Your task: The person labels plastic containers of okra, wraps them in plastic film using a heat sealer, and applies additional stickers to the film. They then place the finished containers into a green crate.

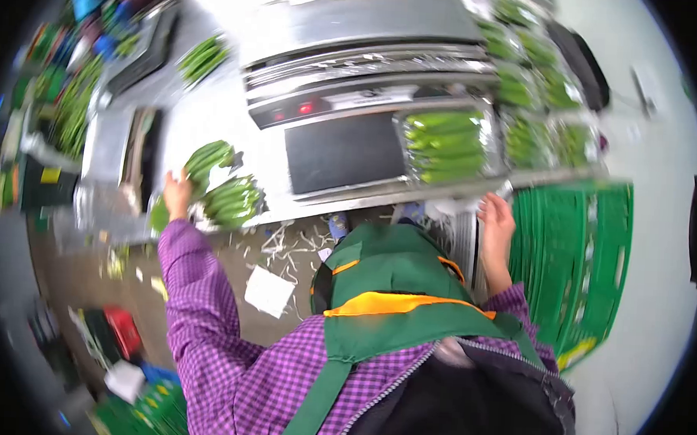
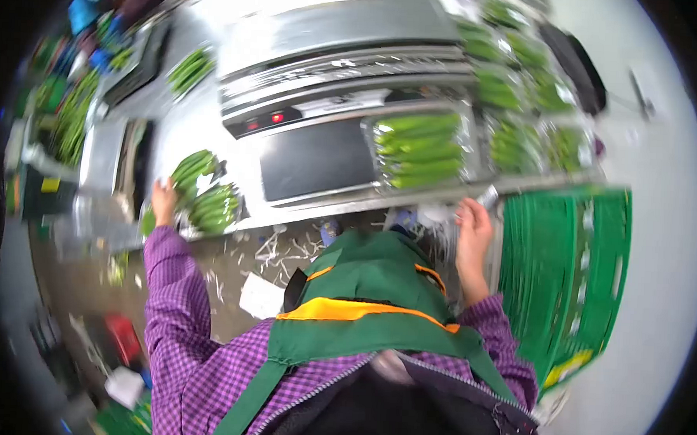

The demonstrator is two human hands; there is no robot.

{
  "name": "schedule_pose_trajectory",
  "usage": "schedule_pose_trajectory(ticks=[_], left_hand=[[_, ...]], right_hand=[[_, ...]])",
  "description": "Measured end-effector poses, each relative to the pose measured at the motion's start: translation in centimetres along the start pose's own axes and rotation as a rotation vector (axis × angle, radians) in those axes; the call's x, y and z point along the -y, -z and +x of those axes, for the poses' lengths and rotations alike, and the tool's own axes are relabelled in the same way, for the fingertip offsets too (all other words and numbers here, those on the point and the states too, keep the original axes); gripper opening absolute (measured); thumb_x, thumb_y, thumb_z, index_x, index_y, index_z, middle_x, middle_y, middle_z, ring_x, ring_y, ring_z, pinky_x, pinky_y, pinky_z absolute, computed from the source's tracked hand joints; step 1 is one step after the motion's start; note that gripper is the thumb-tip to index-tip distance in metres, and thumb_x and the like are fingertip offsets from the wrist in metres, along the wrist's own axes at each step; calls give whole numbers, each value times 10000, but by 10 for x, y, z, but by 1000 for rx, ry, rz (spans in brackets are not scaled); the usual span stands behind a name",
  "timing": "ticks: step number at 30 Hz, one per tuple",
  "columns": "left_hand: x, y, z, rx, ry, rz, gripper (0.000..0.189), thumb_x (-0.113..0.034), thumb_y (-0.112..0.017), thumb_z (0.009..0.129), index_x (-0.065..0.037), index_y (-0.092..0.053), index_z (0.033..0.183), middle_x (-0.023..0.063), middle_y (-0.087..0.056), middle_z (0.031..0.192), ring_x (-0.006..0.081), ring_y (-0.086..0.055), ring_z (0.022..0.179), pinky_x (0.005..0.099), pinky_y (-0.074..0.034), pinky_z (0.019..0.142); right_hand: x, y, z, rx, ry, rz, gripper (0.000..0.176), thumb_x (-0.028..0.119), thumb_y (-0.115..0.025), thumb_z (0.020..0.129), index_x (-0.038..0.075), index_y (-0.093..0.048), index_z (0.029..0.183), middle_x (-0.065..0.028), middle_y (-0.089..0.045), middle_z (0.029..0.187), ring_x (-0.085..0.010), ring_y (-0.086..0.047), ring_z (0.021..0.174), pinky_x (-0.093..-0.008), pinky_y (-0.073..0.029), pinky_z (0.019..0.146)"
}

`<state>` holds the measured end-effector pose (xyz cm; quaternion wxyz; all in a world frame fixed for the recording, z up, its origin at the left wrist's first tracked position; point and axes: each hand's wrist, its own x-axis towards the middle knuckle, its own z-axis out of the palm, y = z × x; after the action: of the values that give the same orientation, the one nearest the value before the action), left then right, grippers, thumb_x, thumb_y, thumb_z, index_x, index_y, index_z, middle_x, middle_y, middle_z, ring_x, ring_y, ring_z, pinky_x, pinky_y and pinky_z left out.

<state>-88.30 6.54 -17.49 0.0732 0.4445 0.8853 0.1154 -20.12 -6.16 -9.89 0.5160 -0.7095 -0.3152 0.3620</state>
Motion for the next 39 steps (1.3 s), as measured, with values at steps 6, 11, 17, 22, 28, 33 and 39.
schedule_pose_trajectory(ticks=[6, 11, 17, 22, 28, 33, 39], left_hand=[[11, -5, 54, 225, -126, -5, 602, -500, -503, 866, 40, -577, 1121, 248, -580, 1121, 375, -574, 1011, 405, -450, 855], [24, 29, 19, 286, -392, -454, 480, -335, -644, 844, 23, -551, 1151, 81, -601, 1014, 168, -561, 796, 282, -451, 651], [-3, 115, -27, 96, 189, -817, 544, -406, -612, 857, -49, -492, 1250, 102, -513, 1266, 223, -518, 1068, 399, -402, 867], [-21, 140, -63, 281, 75, -1164, 697, -442, -597, 852, -51, -341, 1369, 130, -354, 1409, 265, -331, 1293, 498, -240, 1027], [-128, 76, -131, 466, 89, -1193, 613, -464, -609, 837, -54, -465, 1269, 97, -481, 1245, 197, -470, 1075, 391, -363, 846], [-194, 5, -134, 628, 14, -1131, 366, -332, -620, 869, -61, -558, 1108, 31, -569, 990, 129, -529, 840, 308, -443, 663], [-211, 28, -209, 107, -194, -965, 443, -170, -591, 890, 17, -463, 1271, 133, -560, 1189, 189, -542, 1031, 287, -431, 850]], right_hand=[[-23, -2, -76, -85, -68, -29, 177, 51, -490, 904, 9, -581, 1050, -51, -629, 887, -76, -555, 685, -208, -455, 601], [-51, -2, -107, -92, -146, -6, 180, 52, -488, 907, 6, -579, 1055, -52, -630, 882, -74, -559, 665, -210, -461, 593], [-83, 20, -82, -33, -220, 31, 170, 78, -491, 916, 15, -582, 1046, -44, -624, 855, -82, -565, 644, -210, -454, 563], [-104, 63, -29, -131, -267, 135, 198, 97, -495, 917, 25, -575, 1083, -62, -623, 877, -91, -549, 616, -213, -442, 533], [-102, 91, 9, -135, -325, 196, 249, 183, -520, 923, 47, -560, 1129, -57, -606, 977, -96, -560, 732, -213, -439, 591], [-125, 101, 74, -20, -278, 116, 513, 453, -533, 882, 90, -495, 1243, -31, -567, 1106, -146, -508, 991, -293, -410, 778], [-142, 98, 114, 174, -184, 160, 518, 430, -493, 913, 9, -513, 1215, -70, -559, 1173, -164, -506, 1070, -307, -366, 915]])
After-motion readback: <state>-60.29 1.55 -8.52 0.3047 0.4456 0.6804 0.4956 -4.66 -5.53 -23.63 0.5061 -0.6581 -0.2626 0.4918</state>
